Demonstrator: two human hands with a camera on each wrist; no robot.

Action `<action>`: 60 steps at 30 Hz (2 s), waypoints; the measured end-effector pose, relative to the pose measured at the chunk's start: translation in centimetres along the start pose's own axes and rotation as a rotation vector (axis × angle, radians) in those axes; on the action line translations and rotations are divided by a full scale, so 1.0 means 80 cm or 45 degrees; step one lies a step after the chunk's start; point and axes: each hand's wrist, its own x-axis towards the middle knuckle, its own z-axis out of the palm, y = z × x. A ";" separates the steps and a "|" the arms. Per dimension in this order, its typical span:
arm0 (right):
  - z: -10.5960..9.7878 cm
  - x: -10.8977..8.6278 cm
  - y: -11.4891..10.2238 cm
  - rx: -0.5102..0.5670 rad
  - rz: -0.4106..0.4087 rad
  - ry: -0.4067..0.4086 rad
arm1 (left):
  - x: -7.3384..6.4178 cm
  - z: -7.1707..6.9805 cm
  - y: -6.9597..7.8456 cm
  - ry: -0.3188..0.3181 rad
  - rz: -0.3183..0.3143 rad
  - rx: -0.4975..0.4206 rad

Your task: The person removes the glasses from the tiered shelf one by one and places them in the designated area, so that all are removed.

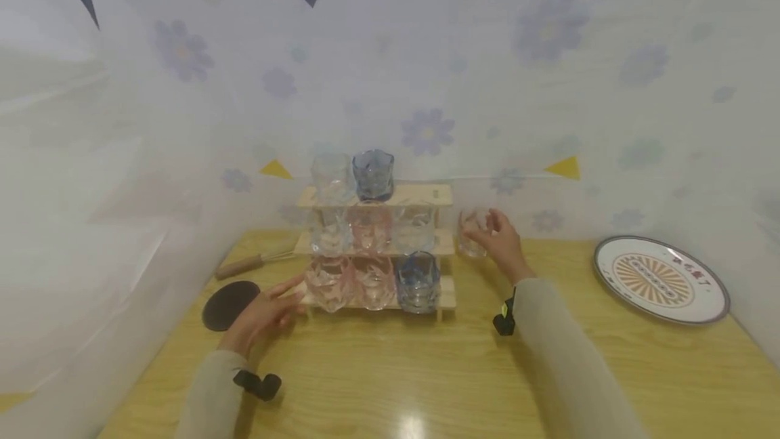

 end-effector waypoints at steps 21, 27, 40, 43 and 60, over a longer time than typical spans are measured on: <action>0.019 0.004 0.020 0.041 0.053 0.032 | -0.001 0.001 0.000 -0.003 0.004 -0.051; 0.020 0.007 0.026 0.047 0.065 0.018 | 0.000 0.001 -0.002 -0.015 0.019 -0.056; 0.019 0.002 0.019 0.043 0.023 -0.006 | 0.002 -0.003 -0.003 0.024 -0.003 -0.057; 0.012 -0.002 0.016 -0.004 0.010 -0.028 | 0.001 -0.003 -0.002 0.006 -0.008 -0.055; -0.055 -0.002 -0.065 -0.163 -0.165 -0.021 | 0.002 -0.007 -0.001 -0.031 -0.017 -0.036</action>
